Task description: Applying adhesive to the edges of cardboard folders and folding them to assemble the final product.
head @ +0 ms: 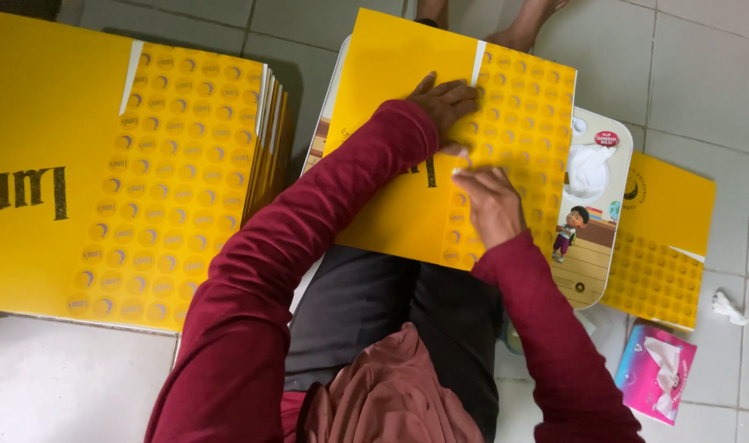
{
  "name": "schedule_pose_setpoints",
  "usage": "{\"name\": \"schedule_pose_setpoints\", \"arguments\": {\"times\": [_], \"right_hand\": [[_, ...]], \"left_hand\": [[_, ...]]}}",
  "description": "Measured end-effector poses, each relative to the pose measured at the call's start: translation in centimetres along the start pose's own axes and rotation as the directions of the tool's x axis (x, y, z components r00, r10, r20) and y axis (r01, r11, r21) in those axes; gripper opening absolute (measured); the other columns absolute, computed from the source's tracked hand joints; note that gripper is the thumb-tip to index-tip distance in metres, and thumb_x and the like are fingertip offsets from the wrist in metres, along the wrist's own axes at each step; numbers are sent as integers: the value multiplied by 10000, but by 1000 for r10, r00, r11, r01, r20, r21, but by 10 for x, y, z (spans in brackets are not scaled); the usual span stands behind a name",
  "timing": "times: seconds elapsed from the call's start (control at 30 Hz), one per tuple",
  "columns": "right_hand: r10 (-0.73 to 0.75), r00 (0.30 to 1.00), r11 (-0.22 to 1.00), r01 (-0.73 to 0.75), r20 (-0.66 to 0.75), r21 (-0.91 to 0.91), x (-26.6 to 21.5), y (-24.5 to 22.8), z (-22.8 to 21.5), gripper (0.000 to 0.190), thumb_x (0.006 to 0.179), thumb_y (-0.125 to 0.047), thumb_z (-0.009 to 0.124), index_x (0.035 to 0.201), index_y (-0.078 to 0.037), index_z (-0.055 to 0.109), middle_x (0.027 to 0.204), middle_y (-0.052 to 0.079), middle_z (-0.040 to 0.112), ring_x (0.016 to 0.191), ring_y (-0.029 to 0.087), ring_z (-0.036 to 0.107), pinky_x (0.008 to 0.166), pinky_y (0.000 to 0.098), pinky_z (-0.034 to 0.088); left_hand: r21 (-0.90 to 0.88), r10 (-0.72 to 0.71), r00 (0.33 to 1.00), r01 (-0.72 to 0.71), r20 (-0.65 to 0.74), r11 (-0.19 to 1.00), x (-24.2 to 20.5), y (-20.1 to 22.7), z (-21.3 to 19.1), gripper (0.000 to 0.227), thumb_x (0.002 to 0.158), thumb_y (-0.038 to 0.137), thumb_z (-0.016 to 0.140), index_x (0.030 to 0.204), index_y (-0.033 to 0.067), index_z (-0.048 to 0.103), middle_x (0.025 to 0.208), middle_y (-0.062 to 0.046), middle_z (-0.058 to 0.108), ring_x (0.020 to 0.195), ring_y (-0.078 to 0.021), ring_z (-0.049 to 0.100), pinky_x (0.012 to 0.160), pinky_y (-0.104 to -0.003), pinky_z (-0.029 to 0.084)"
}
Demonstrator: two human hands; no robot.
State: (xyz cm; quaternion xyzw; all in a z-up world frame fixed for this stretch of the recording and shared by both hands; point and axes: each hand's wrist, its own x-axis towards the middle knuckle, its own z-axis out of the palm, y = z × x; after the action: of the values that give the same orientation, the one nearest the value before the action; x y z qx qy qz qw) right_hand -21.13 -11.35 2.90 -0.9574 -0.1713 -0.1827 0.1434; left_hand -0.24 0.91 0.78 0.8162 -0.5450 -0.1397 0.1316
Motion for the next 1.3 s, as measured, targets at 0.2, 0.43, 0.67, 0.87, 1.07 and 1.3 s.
{"name": "schedule_pose_setpoints", "arguments": {"times": [0.2,0.43,0.67,0.87,1.07,1.3], "right_hand": [[-10,998,997,15,-62,81,14,3,-2,306,835,228,710,1050,21,777,1109,149,772,897,288,644,830,399,560],[-29,999,976,25,16,219,-14,-14,-14,475,752,273,634,1114,-13,747,1143,125,755,1031,293,667,963,418,563],[-72,989,996,79,-130,48,65,86,34,283,869,213,706,1003,-16,804,959,114,772,821,257,613,770,356,532],[-101,994,995,101,-38,2,-2,-10,-6,381,772,244,674,1077,27,747,1087,165,766,932,316,647,855,434,558],[-135,990,984,130,31,124,-12,-11,-10,568,667,321,598,1141,32,722,1154,149,739,1031,330,627,898,415,565],[-48,998,998,47,-34,-29,63,128,68,215,906,34,719,1029,-133,773,903,50,695,953,264,645,895,365,543]], "left_hand": [[-3,65,987,-66,-144,998,8,-26,24,732,776,143,602,1488,242,468,1601,61,373,1511,-208,237,1206,-596,115],[14,157,937,-161,-313,987,-10,-24,28,699,797,48,577,1473,181,461,1621,34,395,1510,-279,326,1219,-560,123],[52,110,961,-100,-253,994,1,-31,38,796,737,136,696,1491,212,449,1619,47,389,1525,-208,262,1226,-540,106],[25,160,921,-162,-356,986,-5,-32,44,817,707,103,667,1487,220,450,1589,37,446,1515,-217,316,1223,-515,117],[51,153,921,-145,-359,988,-2,-34,47,818,737,40,612,1510,236,428,1614,62,393,1530,-209,297,1237,-504,119],[114,51,839,13,-542,993,10,-28,68,490,936,200,615,1400,332,532,1513,163,494,1474,-97,386,1269,-465,162]]}}
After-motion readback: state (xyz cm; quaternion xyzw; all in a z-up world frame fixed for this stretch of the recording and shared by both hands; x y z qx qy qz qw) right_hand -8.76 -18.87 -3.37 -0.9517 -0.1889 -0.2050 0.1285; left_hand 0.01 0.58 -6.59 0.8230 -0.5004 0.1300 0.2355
